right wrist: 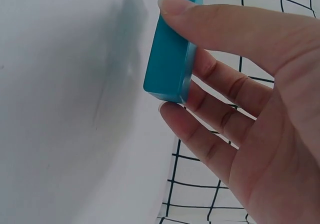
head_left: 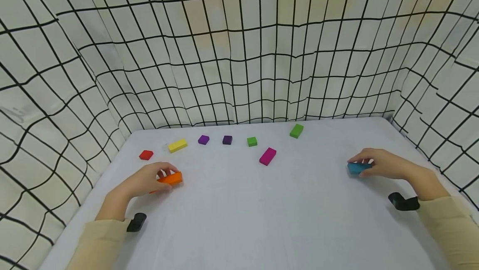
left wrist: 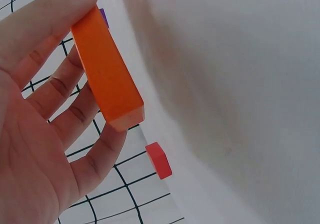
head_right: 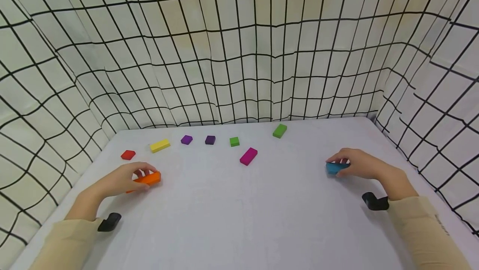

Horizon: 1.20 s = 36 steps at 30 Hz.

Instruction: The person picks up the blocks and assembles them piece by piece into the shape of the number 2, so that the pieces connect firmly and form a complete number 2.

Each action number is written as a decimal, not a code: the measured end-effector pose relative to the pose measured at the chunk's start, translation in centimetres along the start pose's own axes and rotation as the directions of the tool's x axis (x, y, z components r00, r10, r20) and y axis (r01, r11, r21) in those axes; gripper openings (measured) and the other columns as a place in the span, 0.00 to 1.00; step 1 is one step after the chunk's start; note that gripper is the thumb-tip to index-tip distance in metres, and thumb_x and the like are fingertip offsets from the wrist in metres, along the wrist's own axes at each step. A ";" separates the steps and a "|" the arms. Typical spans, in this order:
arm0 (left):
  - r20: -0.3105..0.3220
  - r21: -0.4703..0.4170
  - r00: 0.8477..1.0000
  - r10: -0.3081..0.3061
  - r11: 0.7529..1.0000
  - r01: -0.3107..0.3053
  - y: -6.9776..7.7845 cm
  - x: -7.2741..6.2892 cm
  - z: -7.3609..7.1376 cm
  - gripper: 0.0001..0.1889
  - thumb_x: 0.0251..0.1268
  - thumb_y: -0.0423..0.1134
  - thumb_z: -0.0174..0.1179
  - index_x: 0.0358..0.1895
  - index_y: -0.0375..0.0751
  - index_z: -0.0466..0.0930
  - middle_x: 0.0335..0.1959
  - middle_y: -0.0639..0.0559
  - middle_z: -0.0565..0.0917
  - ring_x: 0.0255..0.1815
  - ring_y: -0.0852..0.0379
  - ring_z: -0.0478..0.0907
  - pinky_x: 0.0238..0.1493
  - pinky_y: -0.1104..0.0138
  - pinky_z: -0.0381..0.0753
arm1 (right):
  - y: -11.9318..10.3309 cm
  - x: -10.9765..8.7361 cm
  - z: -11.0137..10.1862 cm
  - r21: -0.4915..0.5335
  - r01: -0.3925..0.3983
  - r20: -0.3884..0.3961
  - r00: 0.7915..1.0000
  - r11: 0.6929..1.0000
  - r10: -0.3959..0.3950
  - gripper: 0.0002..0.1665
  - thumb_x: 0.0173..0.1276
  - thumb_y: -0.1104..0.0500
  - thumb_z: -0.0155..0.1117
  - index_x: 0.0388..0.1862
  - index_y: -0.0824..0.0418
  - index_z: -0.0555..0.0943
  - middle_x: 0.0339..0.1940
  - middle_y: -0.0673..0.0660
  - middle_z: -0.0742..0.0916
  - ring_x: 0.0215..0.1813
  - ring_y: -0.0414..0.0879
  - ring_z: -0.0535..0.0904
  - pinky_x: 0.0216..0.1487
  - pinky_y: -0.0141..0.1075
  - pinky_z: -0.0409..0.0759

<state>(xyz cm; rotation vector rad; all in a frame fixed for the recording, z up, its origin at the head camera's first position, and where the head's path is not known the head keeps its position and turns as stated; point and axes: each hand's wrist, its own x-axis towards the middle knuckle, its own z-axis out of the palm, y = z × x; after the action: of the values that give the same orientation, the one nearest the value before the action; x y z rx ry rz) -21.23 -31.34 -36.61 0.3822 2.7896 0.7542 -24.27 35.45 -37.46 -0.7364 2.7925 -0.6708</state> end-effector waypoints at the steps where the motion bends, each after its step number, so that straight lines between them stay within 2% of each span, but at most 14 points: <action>1: 0.000 -0.003 1.000 -0.001 1.000 0.001 0.1 0.0 0.1 0.22 0.60 0.35 0.74 0.58 0.43 0.82 0.46 0.49 0.79 0.49 0.47 0.73 0.42 0.62 0.81 | -0.1 0.1 0.0 -0.001 0.002 0.001 1.000 1.000 -0.002 0.25 0.63 0.60 0.77 0.58 0.64 0.85 0.50 0.53 0.85 0.51 0.50 0.79 0.51 0.42 0.82; 19: -0.060 0.022 0.997 0.046 0.999 -0.045 1.1 1.3 1.2 0.21 0.62 0.33 0.72 0.59 0.42 0.82 0.44 0.50 0.80 0.47 0.48 0.74 0.46 0.59 0.81 | -1.2 0.7 0.4 0.007 0.026 0.006 1.000 1.000 -0.026 0.26 0.63 0.58 0.77 0.59 0.64 0.84 0.50 0.51 0.85 0.51 0.49 0.79 0.53 0.46 0.82; 36: -0.048 0.035 0.997 0.069 0.997 -0.067 2.2 1.5 1.9 0.21 0.62 0.32 0.72 0.59 0.43 0.82 0.44 0.51 0.80 0.48 0.48 0.74 0.48 0.56 0.81 | -2.8 1.2 1.3 -0.008 0.074 0.016 0.997 0.997 -0.074 0.25 0.63 0.58 0.77 0.59 0.64 0.84 0.50 0.51 0.85 0.50 0.46 0.79 0.50 0.44 0.82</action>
<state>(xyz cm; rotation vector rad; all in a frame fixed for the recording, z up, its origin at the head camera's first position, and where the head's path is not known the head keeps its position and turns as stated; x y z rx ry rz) -21.67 -28.14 -37.26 0.4728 2.8508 0.7426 -23.78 32.23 -37.35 -0.8471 2.7673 -0.6627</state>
